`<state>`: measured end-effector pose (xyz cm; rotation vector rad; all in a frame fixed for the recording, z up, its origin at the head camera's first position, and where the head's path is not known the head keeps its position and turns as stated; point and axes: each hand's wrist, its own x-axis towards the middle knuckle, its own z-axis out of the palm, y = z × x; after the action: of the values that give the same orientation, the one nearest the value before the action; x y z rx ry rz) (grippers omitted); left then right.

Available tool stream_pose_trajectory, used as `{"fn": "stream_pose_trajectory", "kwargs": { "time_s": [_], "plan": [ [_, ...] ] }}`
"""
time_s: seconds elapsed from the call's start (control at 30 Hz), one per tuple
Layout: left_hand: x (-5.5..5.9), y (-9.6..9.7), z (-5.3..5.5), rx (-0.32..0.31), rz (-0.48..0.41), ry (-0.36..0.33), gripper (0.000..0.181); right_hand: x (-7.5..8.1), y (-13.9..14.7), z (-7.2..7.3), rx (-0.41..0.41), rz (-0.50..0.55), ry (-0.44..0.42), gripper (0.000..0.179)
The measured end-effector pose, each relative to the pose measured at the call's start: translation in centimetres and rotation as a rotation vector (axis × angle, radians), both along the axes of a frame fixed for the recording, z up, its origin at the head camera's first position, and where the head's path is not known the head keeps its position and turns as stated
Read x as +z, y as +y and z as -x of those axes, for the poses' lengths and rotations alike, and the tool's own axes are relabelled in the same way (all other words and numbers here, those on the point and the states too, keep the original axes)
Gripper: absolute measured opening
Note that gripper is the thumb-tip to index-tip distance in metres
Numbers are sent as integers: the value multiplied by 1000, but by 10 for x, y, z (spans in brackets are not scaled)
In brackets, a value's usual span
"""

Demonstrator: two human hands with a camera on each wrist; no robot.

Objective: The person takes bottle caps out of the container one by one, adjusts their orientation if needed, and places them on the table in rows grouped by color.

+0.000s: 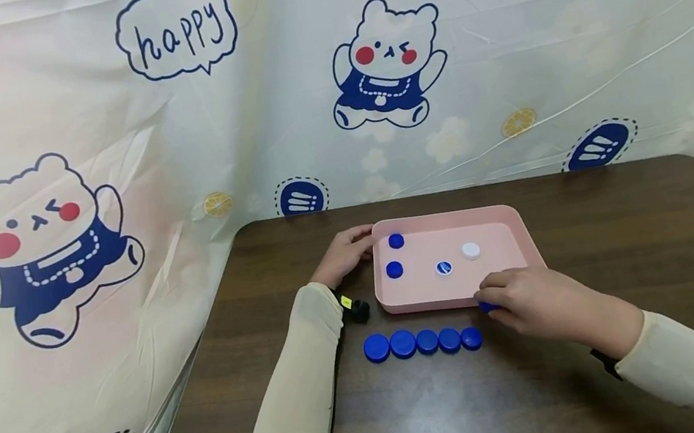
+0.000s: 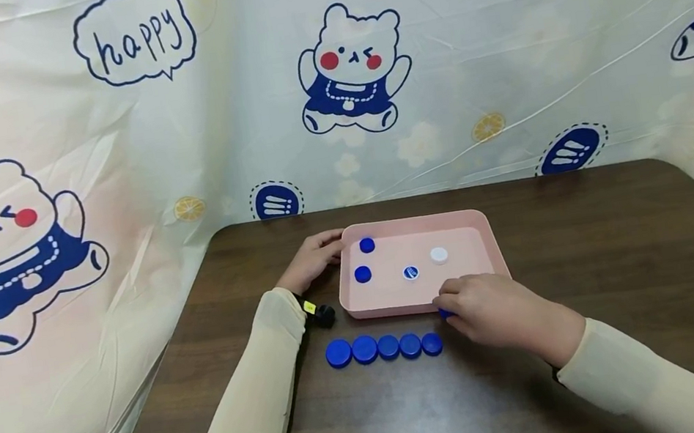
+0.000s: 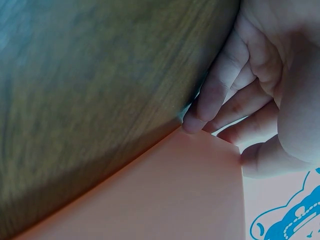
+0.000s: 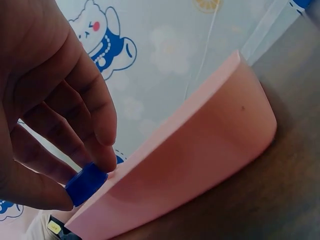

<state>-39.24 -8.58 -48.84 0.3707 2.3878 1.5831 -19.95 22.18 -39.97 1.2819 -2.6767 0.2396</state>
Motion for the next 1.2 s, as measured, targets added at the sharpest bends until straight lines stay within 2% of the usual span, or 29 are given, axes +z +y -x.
{"fn": "stream_pose_trajectory", "kwargs": {
  "time_s": [0.4,1.2],
  "plan": [
    [2,0,-1,-3,8,-2,41,-13,2,-4,31,35,30,26],
    [2,0,0,-2,-7,-3,39,-24,1,-13,35,26,-67,21]
  ]
}}
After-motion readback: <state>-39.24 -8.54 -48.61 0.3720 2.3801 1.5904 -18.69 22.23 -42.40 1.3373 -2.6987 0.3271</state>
